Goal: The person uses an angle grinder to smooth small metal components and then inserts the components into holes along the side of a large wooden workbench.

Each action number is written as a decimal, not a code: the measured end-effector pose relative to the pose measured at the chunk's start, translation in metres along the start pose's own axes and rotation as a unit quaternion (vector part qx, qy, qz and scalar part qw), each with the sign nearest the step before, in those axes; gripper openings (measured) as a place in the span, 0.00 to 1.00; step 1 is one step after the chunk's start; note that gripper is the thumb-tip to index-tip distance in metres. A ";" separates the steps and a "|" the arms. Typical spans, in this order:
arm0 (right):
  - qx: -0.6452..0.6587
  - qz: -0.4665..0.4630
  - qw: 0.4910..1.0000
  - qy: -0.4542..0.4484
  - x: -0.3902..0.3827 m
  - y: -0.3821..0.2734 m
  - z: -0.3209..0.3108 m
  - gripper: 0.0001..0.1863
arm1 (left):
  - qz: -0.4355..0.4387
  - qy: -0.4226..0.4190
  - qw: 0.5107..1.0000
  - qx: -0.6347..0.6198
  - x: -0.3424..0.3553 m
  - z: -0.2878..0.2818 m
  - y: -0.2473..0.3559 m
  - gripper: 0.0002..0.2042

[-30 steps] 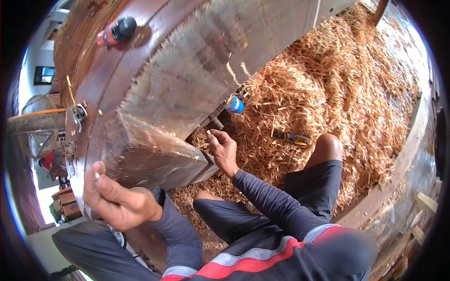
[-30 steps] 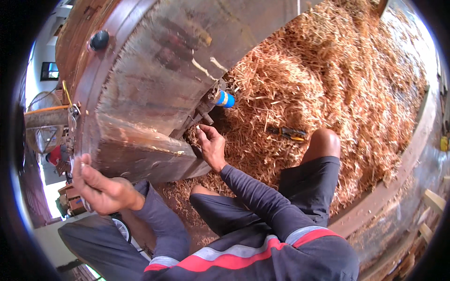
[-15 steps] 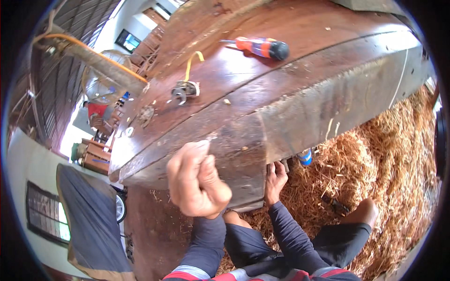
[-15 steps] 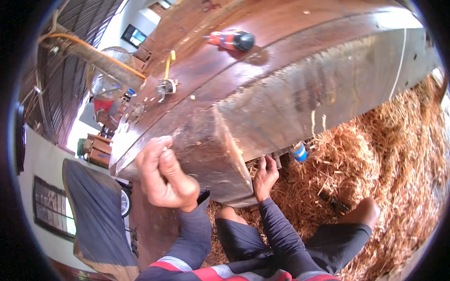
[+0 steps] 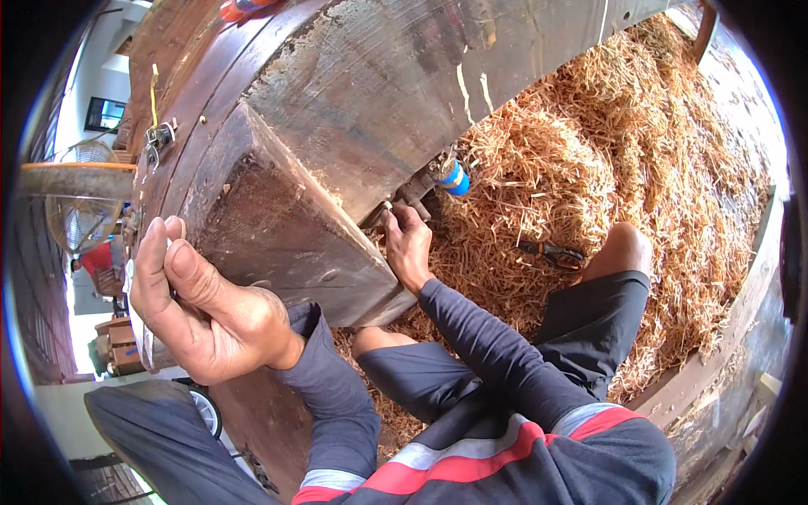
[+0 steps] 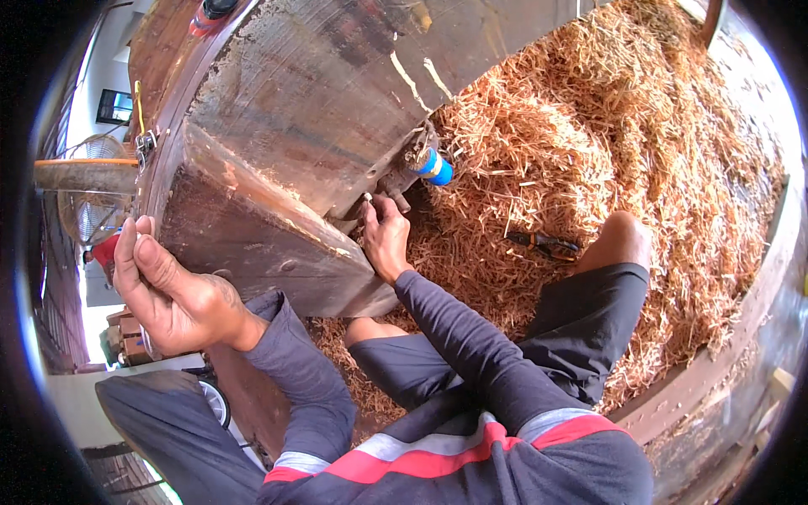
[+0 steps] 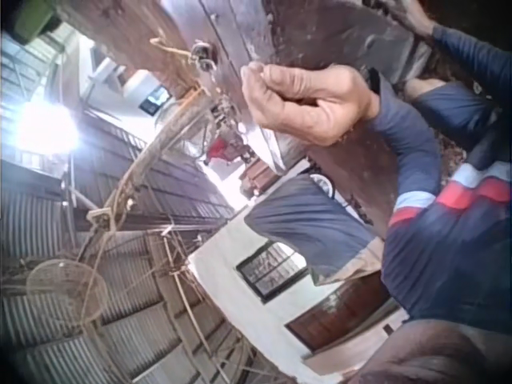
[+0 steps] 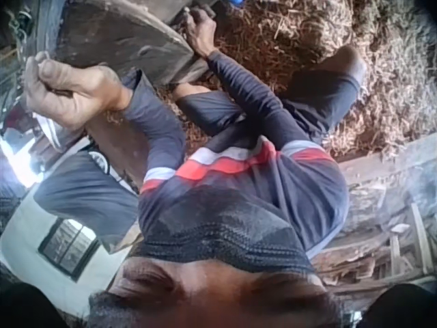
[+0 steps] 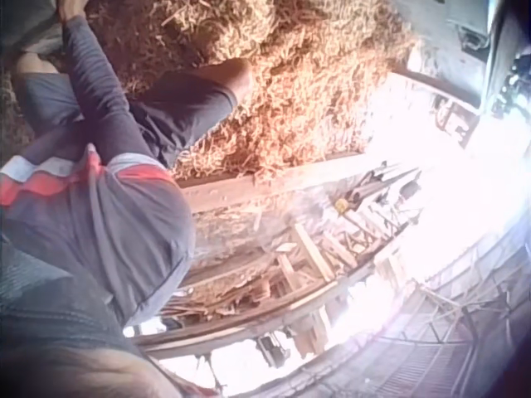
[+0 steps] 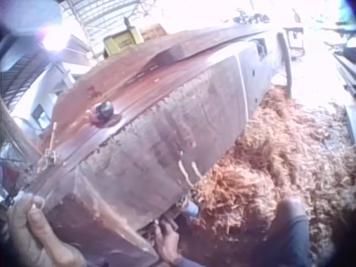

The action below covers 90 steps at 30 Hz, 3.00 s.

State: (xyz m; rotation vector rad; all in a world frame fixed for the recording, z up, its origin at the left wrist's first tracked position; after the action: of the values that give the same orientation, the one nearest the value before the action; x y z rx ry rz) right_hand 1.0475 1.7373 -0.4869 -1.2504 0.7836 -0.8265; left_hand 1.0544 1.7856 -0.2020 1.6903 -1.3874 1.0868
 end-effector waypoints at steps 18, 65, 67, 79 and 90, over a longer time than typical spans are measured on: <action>-0.101 -0.084 0.989 -0.070 0.008 0.004 0.002 0.13 | 0.006 0.011 1.000 0.020 0.000 -0.007 0.001 0.11; 0.049 0.067 0.965 -0.248 0.015 0.036 -0.026 0.29 | -0.015 0.021 0.999 -0.045 -0.003 0.004 0.010 0.09; 0.080 0.102 0.943 -0.306 -0.015 0.033 -0.050 0.28 | 0.000 0.060 0.993 -0.100 -0.011 -0.005 0.013 0.08; 0.203 0.065 0.941 -0.264 -0.071 -0.055 -0.154 0.18 | -0.277 -0.342 0.873 -0.209 -0.211 0.060 0.090 0.25; 0.254 0.105 0.949 -0.156 -0.005 -0.001 -0.101 0.10 | -0.428 -0.259 0.778 -0.381 -0.254 0.124 0.043 0.23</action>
State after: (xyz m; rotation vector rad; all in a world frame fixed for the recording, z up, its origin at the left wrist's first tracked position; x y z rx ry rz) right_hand 0.9576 1.6927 -0.5005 -0.7919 0.4001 -0.5852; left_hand 1.0133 1.7702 -0.4846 1.6816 -0.9090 -0.4567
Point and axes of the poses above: each hand's wrist, its own x-axis towards the middle knuckle, its own z-axis out of the palm, y = z × x, the point moved 1 cm from there along x, towards the middle knuckle, and after that the axes turned 13 degrees about -y, right-handed, at the moved point
